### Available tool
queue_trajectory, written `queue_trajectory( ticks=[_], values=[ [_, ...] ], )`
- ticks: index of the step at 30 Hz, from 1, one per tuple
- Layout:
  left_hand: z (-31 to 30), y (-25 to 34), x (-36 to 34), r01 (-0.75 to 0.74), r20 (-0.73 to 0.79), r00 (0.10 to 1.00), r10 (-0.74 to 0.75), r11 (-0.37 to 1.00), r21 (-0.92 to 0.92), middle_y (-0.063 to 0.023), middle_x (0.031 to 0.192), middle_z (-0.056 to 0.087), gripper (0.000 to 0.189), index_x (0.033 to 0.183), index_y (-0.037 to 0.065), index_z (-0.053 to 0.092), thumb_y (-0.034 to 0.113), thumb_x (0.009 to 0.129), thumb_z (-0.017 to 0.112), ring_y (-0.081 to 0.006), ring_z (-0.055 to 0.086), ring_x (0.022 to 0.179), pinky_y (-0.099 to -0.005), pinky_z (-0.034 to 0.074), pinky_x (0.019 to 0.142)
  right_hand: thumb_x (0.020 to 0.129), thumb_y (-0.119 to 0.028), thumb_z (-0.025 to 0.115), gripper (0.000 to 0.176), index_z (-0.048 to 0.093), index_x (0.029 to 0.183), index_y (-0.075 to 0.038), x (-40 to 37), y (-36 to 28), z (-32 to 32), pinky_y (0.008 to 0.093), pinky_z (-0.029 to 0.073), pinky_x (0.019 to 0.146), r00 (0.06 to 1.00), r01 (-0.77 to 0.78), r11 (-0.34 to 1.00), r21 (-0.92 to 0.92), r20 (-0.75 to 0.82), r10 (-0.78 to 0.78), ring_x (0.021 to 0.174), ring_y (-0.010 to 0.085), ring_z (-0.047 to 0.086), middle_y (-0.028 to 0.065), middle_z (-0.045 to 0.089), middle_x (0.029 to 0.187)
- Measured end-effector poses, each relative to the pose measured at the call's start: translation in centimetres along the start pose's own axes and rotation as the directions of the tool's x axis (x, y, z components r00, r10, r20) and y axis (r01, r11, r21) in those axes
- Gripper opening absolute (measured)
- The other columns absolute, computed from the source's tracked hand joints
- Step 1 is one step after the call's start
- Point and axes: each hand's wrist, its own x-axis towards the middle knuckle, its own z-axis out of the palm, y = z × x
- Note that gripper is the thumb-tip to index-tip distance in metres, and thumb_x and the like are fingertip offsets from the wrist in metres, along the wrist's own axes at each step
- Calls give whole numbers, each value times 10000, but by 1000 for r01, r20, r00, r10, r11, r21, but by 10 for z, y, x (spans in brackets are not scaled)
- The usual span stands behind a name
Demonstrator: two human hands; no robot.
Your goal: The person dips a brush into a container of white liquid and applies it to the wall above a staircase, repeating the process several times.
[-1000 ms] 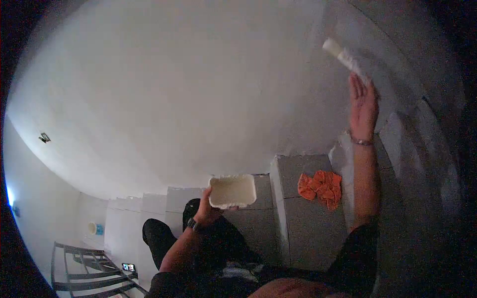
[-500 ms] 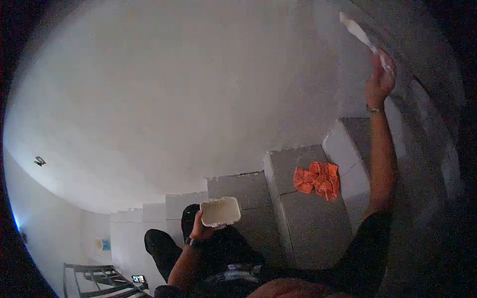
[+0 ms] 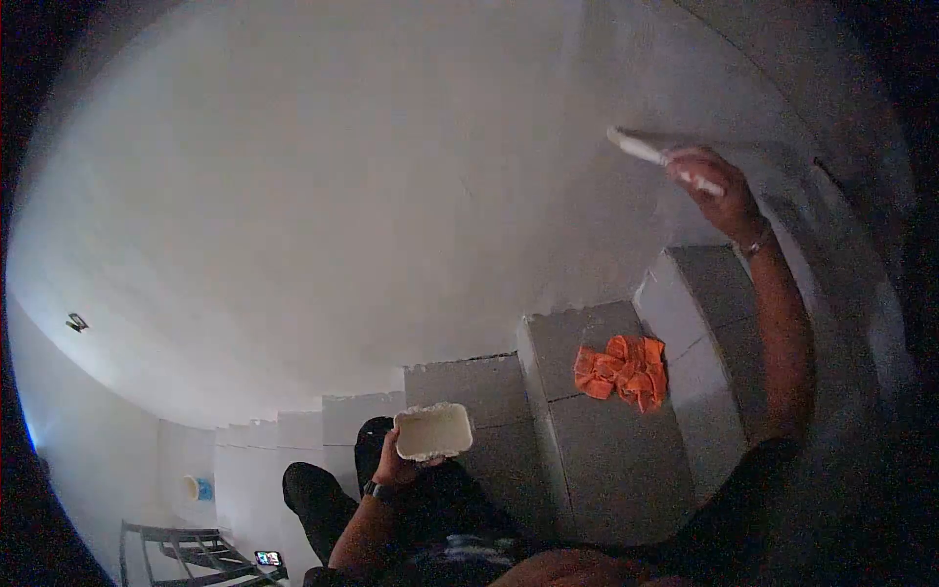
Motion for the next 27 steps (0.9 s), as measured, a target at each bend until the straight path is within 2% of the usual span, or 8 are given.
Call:
queue_trajectory(
  ticks=[4,6,9,13,18,22,24,27],
  values=[
    [3,1,-2,16,51,999,-14,999,-38,-128,1255,362,654,1251,112,316,530,761,429,-327,402,1108,-498,404,826,812,-98,530,164,555,973,-80,34,17,-22,342,432,818,989,42,997,-62,-137,-50,968,225,537,79,555,1043],
    [23,4,-10,-8,-31,999,8,1000,-13,-127,1257,361,655,1253,112,314,531,763,427,-329,401,1109,-496,404,827,811,-93,526,210,542,1020,-85,51,15,-31,318,434,815,953,45,938,-343,-268,-144,975,226,534,69,546,1059],
    [24,4,-10,-32,-70,997,32,999,-9,-127,1260,359,659,1255,109,311,534,765,424,-330,399,1111,-496,399,832,808,-86,525,249,531,1057,-90,58,4,-37,302,436,809,877,107,890,-444,-380,-295,979,233,531,70,541,1069],
    [29,6,-12,-25,-57,998,26,999,26,-132,1262,356,671,1260,98,300,539,767,417,-331,397,1114,-500,390,840,804,-79,525,246,529,1050,-83,56,8,-32,311,439,803,881,126,887,-444,-361,-306,970,240,537,67,541,1071],
    [26,5,-12,-16,-100,995,17,1000,11,-139,1261,356,676,1265,94,293,540,770,408,-326,396,1118,-495,387,842,819,-97,517,199,540,1014,-63,17,20,-3,325,444,801,975,140,968,-207,-141,-171,953,240,546,86,551,1053],
    [17,4,-4,-10,-37,999,10,1000,-6,-140,1260,355,679,1262,92,298,540,767,414,-325,403,1111,-491,392,835,827,-108,512,162,551,974,-52,16,13,-19,318,447,800,961,147,956,-253,-193,-198,950,233,545,97,559,1036],
    [23,3,-8,-12,-56,998,11,1000,-27,-138,1255,360,674,1260,92,302,535,766,420,-323,403,1108,-490,387,842,825,-120,518,133,555,923,-38,32,17,-32,320,444,802,879,50,926,-373,-424,-218,948,232,546,98,563,1026],
    [19,3,-12,-1,-47,999,-2,999,-46,-130,1244,372,659,1254,96,311,523,767,430,-319,398,1108,-491,370,862,827,-104,512,125,559,913,-26,40,30,-29,315,448,794,944,-33,953,-302,-322,-69,950,234,544,102,562,1027]
  ],
)
